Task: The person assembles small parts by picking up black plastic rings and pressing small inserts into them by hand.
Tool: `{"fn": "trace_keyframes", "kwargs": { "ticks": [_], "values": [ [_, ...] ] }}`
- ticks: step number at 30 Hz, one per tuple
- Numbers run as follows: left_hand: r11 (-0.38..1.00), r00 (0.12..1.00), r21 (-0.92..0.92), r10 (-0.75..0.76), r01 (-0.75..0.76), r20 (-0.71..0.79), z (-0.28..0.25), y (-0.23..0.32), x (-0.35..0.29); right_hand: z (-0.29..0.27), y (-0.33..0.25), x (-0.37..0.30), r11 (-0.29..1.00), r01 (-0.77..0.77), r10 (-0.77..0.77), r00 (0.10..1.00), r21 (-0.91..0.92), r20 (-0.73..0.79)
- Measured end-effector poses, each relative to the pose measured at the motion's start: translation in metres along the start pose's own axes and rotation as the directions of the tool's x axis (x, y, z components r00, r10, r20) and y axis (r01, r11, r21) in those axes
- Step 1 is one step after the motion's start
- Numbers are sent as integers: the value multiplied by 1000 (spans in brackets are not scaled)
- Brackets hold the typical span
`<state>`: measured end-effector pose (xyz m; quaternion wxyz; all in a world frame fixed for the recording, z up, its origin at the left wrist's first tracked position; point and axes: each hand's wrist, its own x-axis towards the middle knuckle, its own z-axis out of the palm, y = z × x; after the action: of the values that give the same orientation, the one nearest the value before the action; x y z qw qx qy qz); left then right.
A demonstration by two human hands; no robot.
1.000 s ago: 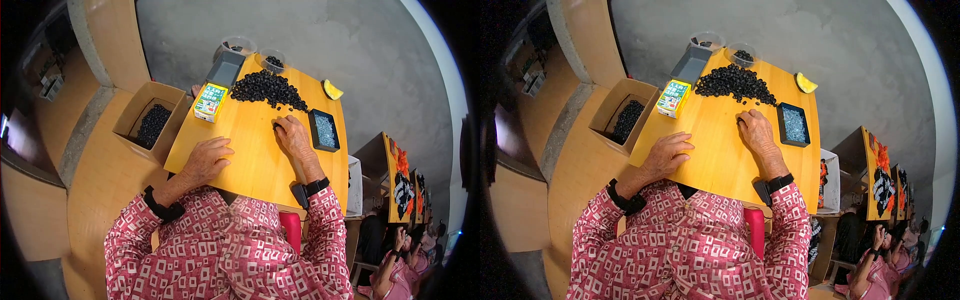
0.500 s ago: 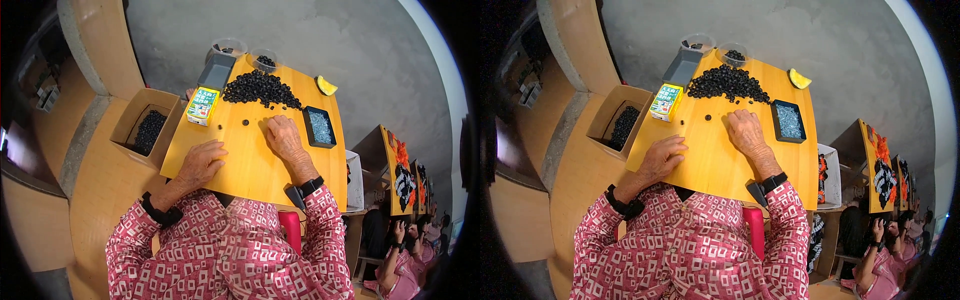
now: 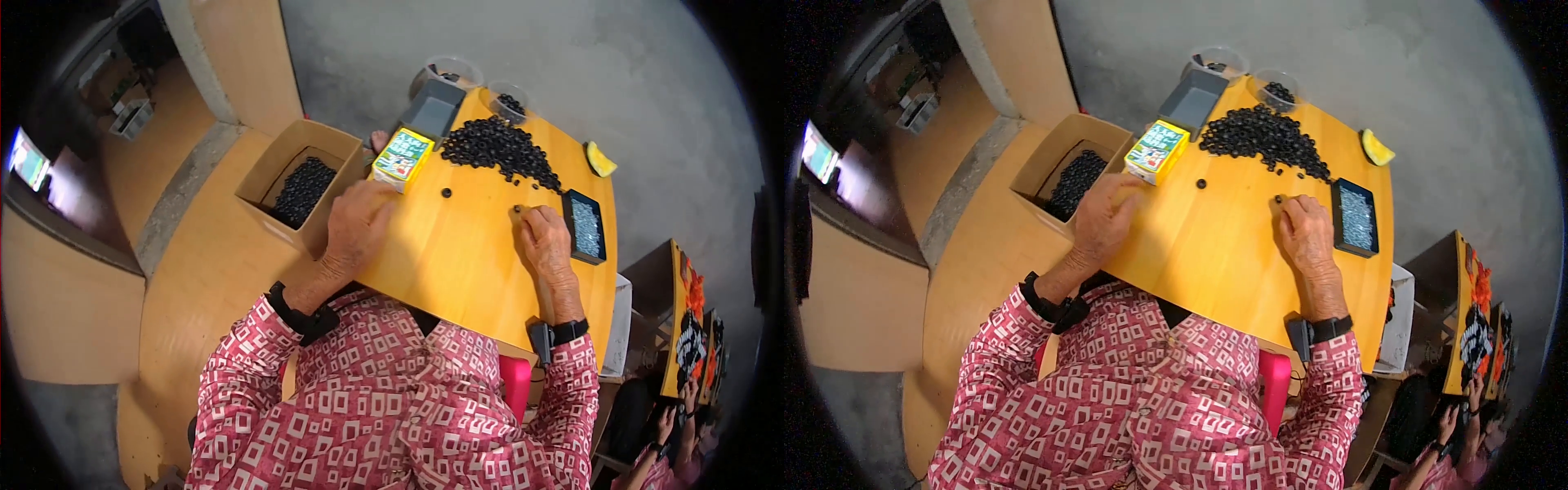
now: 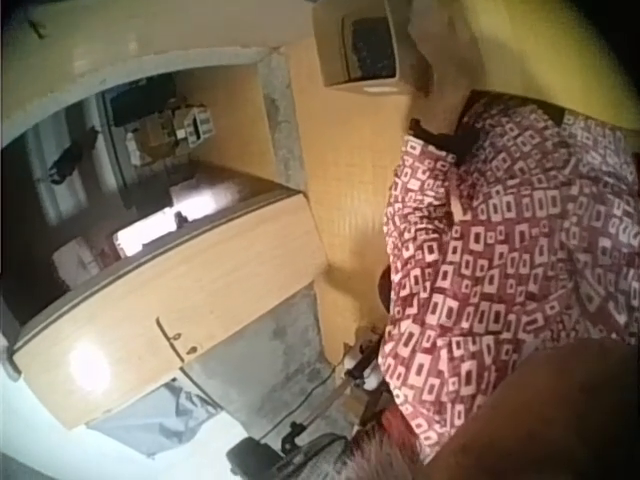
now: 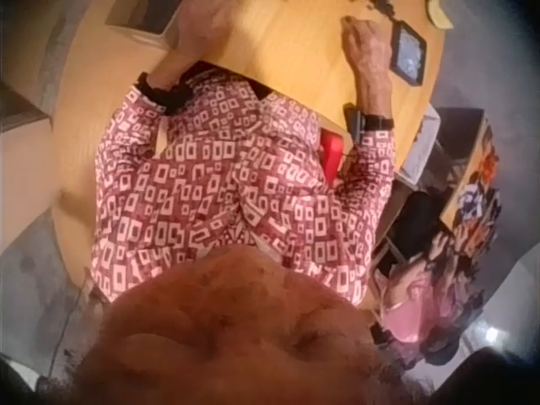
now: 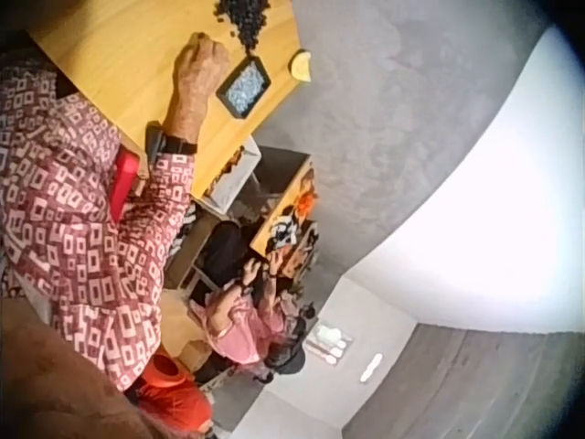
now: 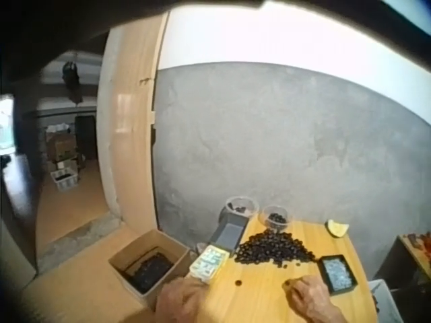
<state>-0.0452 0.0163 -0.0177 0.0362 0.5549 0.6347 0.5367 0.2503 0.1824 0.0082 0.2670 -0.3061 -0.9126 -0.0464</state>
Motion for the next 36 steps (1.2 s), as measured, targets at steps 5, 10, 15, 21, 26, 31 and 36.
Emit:
{"fn": "trace_keyframes", "kwargs": {
  "ticks": [5,10,15,21,26,31,36],
  "values": [
    [933,925,-194,-336,302,-177,-42,-66,21,0,-16,13,997,56,-57,998,52,13],
    [647,796,-611,-604,456,-46,-82,-83,26,-4,-31,26,987,119,-126,990,108,69],
    [546,722,-700,-689,461,-62,-140,-107,-8,4,-42,31,985,149,-162,968,84,193],
    [545,596,-725,-769,422,-231,-226,-134,-70,3,-48,39,978,171,-194,956,119,221],
    [467,325,-705,-883,534,-339,-253,-192,-175,8,-31,35,978,152,-186,946,146,264],
    [338,218,-673,-941,658,-259,-224,-247,-264,-6,-37,34,980,109,-156,940,166,304],
    [276,340,-712,-939,645,-56,-156,-185,-191,9,-28,35,980,95,-148,938,177,315]
  ]
}}
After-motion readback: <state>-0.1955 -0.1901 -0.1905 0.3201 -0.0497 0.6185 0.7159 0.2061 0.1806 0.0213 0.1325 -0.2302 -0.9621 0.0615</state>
